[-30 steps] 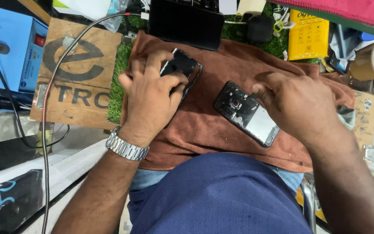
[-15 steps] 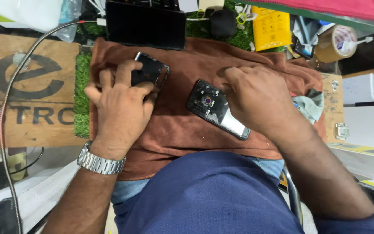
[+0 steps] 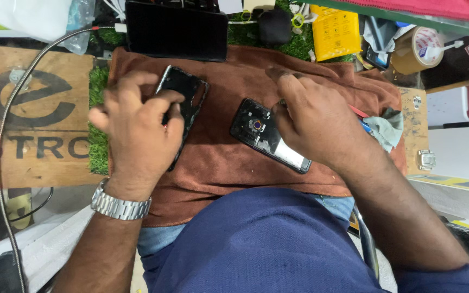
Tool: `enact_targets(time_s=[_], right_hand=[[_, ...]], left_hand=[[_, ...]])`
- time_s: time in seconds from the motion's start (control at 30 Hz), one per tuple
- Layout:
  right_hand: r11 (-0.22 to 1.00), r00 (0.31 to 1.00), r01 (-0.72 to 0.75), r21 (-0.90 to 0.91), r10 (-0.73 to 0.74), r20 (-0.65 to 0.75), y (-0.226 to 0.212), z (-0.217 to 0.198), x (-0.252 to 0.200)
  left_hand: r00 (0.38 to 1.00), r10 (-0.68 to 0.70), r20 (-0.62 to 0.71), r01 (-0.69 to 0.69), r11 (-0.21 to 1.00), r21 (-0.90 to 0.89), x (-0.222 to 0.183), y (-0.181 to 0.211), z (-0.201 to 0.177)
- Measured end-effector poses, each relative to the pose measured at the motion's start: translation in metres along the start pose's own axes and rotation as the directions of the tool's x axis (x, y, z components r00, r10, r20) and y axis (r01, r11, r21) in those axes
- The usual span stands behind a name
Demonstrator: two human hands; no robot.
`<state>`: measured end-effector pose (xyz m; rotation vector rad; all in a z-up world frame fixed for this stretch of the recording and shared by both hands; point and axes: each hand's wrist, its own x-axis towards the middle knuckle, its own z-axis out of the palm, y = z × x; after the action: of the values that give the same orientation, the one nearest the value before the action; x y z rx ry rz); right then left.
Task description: The person uses a screwdriver to remove screws from the back of a disassembled smartphone. They then use a metal prying tool to carefully separate the back cover from the phone's frame. The person works on the device on a brown cloth-covered workbench.
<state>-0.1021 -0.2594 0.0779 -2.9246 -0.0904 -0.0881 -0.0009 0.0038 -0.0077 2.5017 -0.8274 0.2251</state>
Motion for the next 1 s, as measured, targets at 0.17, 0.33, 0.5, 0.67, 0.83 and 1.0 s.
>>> enact_targets(time_s=[0.17, 0.33, 0.5, 0.67, 0.83, 1.0], right_hand=[[0.997, 0.999, 0.045, 0.062, -0.043, -0.026, 0.003, 0.002, 0.005], [0.997, 0.998, -0.009, 0.072, 0.013, -0.057, -0.002, 0.005, 0.009], [0.989, 0.979, -0.112, 0.099, 0.127, -0.159, -0.009, 0.013, 0.002], [0.979, 0.962, -0.157, 0.134, 0.182, -0.205, -0.008, 0.019, -0.006], [0.977, 0.954, -0.148, 0.156, 0.183, -0.237, -0.007, 0.024, -0.009], [0.981, 0.942, -0.092, 0.172, 0.142, -0.304, -0.003, 0.027, -0.02]], left_hand=[[1.0, -0.029, 0.002, 0.029, 0.999, -0.015, 0.001, 0.0, -0.003], [1.0, 0.0, 0.016, 0.0, 1.0, -0.008, 0.002, 0.0, -0.003], [0.996, 0.016, 0.086, -0.017, 1.0, 0.015, 0.005, 0.0, -0.002], [0.993, 0.029, 0.117, -0.03, 0.999, 0.015, 0.004, 0.005, -0.004], [0.991, 0.052, 0.12, -0.06, 0.996, 0.065, 0.005, 0.015, -0.009], [0.991, 0.088, 0.099, -0.099, 0.988, 0.116, 0.003, 0.02, -0.007]])
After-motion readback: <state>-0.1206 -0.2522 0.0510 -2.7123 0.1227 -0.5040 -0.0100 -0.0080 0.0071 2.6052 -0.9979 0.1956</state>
